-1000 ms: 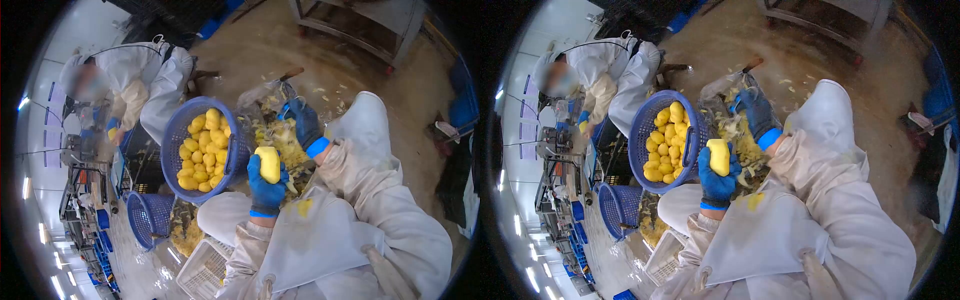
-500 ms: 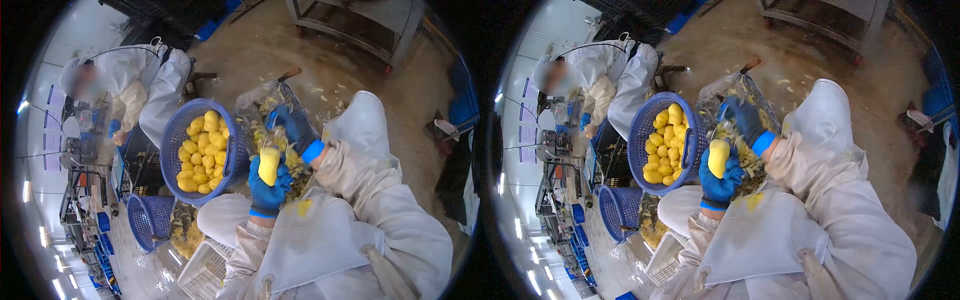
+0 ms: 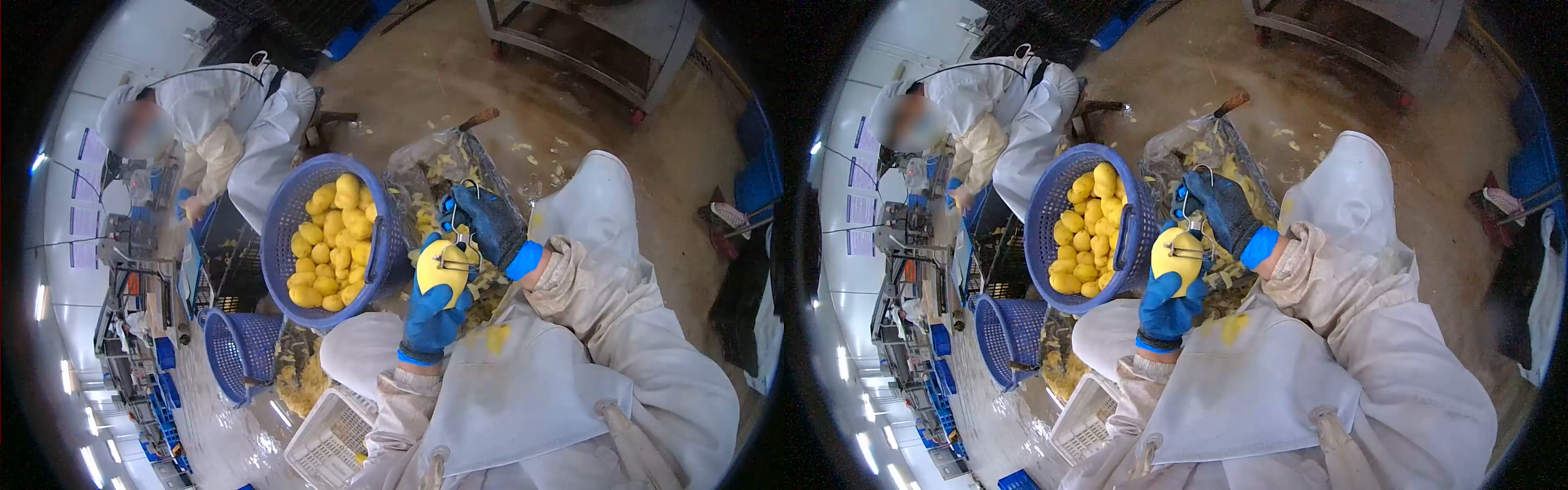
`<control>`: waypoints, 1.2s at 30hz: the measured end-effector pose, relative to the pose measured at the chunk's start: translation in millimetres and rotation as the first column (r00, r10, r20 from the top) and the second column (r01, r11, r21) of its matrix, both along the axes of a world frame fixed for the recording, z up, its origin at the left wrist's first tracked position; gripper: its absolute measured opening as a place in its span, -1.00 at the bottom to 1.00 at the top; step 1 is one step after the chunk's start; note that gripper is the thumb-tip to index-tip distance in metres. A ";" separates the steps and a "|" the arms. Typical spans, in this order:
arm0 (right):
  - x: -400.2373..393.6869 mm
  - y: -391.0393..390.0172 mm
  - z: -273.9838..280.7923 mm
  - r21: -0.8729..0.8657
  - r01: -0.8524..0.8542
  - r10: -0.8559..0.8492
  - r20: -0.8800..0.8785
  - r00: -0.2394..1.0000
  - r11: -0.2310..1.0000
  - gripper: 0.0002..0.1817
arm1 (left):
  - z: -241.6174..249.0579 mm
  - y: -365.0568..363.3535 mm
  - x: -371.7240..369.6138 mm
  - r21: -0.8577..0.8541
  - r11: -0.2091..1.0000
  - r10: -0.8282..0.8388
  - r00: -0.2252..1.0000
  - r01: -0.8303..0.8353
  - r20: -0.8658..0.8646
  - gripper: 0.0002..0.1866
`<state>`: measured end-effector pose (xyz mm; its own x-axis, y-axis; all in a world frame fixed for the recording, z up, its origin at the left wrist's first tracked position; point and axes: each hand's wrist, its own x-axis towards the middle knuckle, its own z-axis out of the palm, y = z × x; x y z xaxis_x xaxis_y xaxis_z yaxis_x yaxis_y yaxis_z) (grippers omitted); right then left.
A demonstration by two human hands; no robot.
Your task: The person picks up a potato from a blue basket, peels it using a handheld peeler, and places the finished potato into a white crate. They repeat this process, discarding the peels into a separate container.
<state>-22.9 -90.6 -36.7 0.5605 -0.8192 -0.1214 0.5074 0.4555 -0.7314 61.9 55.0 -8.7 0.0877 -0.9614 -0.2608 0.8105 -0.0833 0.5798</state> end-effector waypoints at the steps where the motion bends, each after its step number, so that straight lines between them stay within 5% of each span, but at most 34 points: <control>1: 0.8 1.2 3.4 -0.228 0.014 -0.050 -0.154 0.987 0.974 -0.67 | -1.2 0.4 -1.1 0.015 1.000 -0.008 1.000 0.008 0.009 -0.22; 2: 1.3 2.7 6.6 -0.442 -0.011 -0.132 -0.291 0.948 0.897 -0.66 | -1.7 1.1 -2.8 0.015 1.000 -0.008 1.000 0.008 0.006 -0.22; 3: 1.6 3.0 10.1 -0.441 -0.013 -0.132 -0.294 0.947 0.897 -0.66 | -2.2 2.2 -5.0 0.043 0.999 -0.026 0.999 0.025 0.023 -0.22; 5: 3.8 1.9 16.5 -0.187 -0.243 0.193 -0.250 0.949 0.952 -0.66 | -2.7 4.6 -5.6 0.069 0.997 -0.043 0.998 0.041 0.039 -0.22; 7: 8.1 -2.1 6.3 -0.182 -0.191 0.153 -0.205 0.967 0.964 -0.66 | -3.1 6.2 -2.4 0.039 0.996 -0.078 0.994 0.075 0.082 -0.24; 9: 6.4 -21.6 0.9 -0.432 0.238 -0.324 -0.139 0.936 0.870 -0.66 | -0.2 5.9 -2.3 0.007 0.997 -0.078 0.994 0.078 0.074 -0.23; 10: 2.0 -33.6 -0.6 -0.431 0.233 -0.318 -0.136 0.938 0.872 -0.66 | 1.7 5.6 -0.8 -0.025 0.996 -0.080 0.994 0.082 0.070 -0.22; 12: -8.1 -55.0 -0.9 -0.109 0.368 -0.377 -0.072 0.924 0.923 -0.66 | 4.7 2.7 1.1 0.006 0.999 -0.037 0.993 0.036 0.111 -0.22; 15: -0.8 -18.5 13.8 -0.247 0.146 -0.182 -0.132 0.974 0.958 -0.67 | 0.2 -0.6 -1.3 0.047 0.999 -0.017 0.988 0.010 0.152 -0.22; 16: 8.9 -12.1 -10.2 -0.461 0.117 -0.210 -0.156 0.965 0.879 -0.67 | 0.5 0.0 -4.1 0.073 0.997 -0.011 0.990 0.001 0.141 -0.22; 19: 20.9 -1.8 -43.2 -0.486 -0.074 -0.072 -0.276 0.958 0.871 -0.67 | -2.2 2.0 -2.3 0.075 0.996 -0.051 0.988 0.041 0.143 -0.22; 22: -0.2 -59.2 -28.3 -0.569 0.223 -0.441 -0.280 0.852 0.792 -0.66 | 6.0 5.5 -3.3 0.051 0.996 -0.087 0.979 0.079 0.187 -0.19; 25: -18.8 -72.5 -13.1 -0.445 0.203 -0.313 -0.190 0.930 0.872 -0.76 | 3.4 8.9 -0.7 0.040 0.998 -0.046 0.978 0.038 0.204 -0.16; 26: -13.9 -65.1 -10.3 -0.630 0.105 -0.411 -0.362 0.836 0.769 -0.79 | 0.3 7.0 1.0 0.061 0.998 -0.019 0.962 0.003 0.274 -0.17; 27: -12.1 -64.3 -9.9 -0.639 0.112 -0.424 -0.360 0.831 0.761 -0.79 | -2.9 2.3 2.6 0.077 0.997 -0.002 0.940 -0.026 0.342 -0.18; 28: -11.3 -65.4 -12.3 -0.450 0.100 -0.273 -0.338 0.901 0.887 -0.79 | -5.1 -0.3 4.8 0.076 0.997 -0.020 0.880 -0.018 0.474 -0.22; 30: -10.9 -85.6 -24.1 -0.217 0.107 -0.148 -0.184 0.972 0.970 -0.76 | -3.4 -6.0 6.2 0.065 0.996 0.032 0.910 -0.065 0.413 -0.23; 33: -13.3 -109.3 -16.9 -0.353 0.019 -0.161 -0.379 0.911 0.935 -0.74 | -7.3 -4.3 17.3 0.041 0.993 0.096 0.945 -0.115 0.314 -0.32; 35: -10.5 -139.7 -4.1 -0.380 0.102 -0.234 -0.320 0.918 0.919 -0.72 | -12.2 -2.5 25.0 0.106 0.982 0.152 0.988 -0.154 0.031 -0.37; 36: -8.0 -157.6 3.7 -0.383 0.196 -0.306 -0.253 0.918 0.903 -0.70 | -17.2 -2.9 29.4 0.119 0.982 0.143 0.988 -0.149 0.056 -0.44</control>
